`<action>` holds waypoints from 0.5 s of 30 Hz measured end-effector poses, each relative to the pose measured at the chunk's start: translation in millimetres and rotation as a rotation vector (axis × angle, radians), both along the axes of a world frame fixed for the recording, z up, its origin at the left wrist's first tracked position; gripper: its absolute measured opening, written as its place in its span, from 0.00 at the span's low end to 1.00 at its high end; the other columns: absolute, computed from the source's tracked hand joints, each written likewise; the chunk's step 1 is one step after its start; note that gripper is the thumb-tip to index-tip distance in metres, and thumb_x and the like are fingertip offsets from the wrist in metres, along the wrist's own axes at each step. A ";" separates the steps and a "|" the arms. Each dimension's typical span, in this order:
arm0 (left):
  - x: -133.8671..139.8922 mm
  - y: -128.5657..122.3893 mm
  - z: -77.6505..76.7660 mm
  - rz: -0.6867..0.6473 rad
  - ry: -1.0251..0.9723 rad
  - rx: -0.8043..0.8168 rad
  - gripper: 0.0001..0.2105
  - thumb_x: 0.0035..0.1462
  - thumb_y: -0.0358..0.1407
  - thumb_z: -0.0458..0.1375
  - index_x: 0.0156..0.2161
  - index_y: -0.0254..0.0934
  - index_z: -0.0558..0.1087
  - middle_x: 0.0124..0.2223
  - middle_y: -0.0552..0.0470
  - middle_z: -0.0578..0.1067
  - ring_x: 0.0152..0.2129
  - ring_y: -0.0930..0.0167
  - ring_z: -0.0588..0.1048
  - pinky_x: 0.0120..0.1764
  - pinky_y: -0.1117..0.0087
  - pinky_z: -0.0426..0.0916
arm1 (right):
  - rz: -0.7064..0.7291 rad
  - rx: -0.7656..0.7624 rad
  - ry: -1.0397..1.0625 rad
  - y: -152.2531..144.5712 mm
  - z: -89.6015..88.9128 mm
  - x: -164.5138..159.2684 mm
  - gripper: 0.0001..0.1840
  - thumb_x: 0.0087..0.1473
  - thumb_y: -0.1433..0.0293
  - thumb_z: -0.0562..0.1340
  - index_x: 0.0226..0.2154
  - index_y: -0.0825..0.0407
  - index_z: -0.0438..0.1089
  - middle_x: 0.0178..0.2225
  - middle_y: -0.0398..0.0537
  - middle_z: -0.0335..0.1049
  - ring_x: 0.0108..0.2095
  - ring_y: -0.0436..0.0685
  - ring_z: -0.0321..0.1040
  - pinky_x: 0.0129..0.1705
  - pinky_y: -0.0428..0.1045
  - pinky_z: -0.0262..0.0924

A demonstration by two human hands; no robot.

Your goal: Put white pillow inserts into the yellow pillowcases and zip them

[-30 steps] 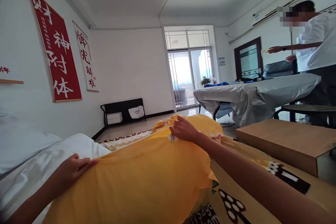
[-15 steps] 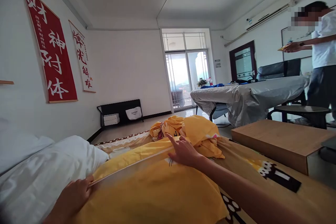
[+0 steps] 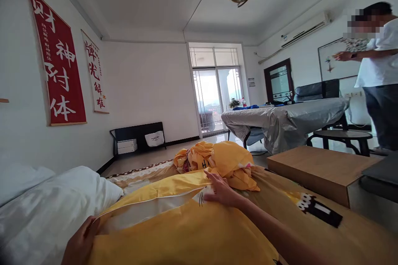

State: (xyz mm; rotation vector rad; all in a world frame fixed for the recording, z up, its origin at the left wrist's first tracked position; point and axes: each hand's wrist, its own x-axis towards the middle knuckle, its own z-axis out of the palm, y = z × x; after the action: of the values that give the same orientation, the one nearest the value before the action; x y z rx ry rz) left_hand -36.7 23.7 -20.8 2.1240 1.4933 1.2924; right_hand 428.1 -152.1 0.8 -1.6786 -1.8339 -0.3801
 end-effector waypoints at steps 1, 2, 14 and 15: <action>2.1 -1.6 -8.4 0.015 0.017 -0.019 0.18 0.58 0.50 0.42 0.33 0.42 0.69 0.35 0.51 0.79 0.36 0.63 0.77 0.38 0.66 0.71 | -0.014 -0.045 -0.009 0.6 -17.3 1.6 0.33 0.48 0.50 0.65 0.53 0.47 0.68 0.51 0.57 0.70 0.48 0.68 0.69 0.44 0.59 0.65; 5.3 -3.4 -12.9 0.044 0.030 -0.018 0.18 0.59 0.50 0.41 0.33 0.42 0.68 0.35 0.50 0.79 0.37 0.62 0.77 0.39 0.65 0.71 | -0.035 -0.072 -0.010 1.6 -32.9 1.7 0.29 0.49 0.52 0.65 0.51 0.46 0.70 0.49 0.57 0.71 0.46 0.68 0.70 0.42 0.59 0.66; 12.3 -28.1 67.6 0.042 0.360 0.137 0.24 0.58 0.51 0.42 0.23 0.39 0.71 0.26 0.50 0.77 0.27 0.66 0.76 0.33 0.70 0.65 | -0.098 0.208 -0.436 -13.0 36.6 33.9 0.33 0.68 0.55 0.40 0.29 0.53 0.71 0.29 0.53 0.72 0.32 0.57 0.69 0.31 0.50 0.55; 12.3 -27.6 61.6 -0.028 0.427 0.130 0.24 0.58 0.50 0.42 0.24 0.39 0.72 0.27 0.50 0.78 0.28 0.66 0.76 0.33 0.70 0.66 | -0.076 0.191 -0.481 -15.6 33.1 36.5 0.33 0.68 0.55 0.40 0.28 0.53 0.71 0.27 0.52 0.72 0.30 0.55 0.68 0.31 0.50 0.54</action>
State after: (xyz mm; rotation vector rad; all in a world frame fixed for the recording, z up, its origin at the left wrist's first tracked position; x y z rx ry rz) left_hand -24.3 -3.9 40.8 2.6209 1.5559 0.9905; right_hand 464.7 -167.7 34.0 -1.6219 -1.9872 -1.0327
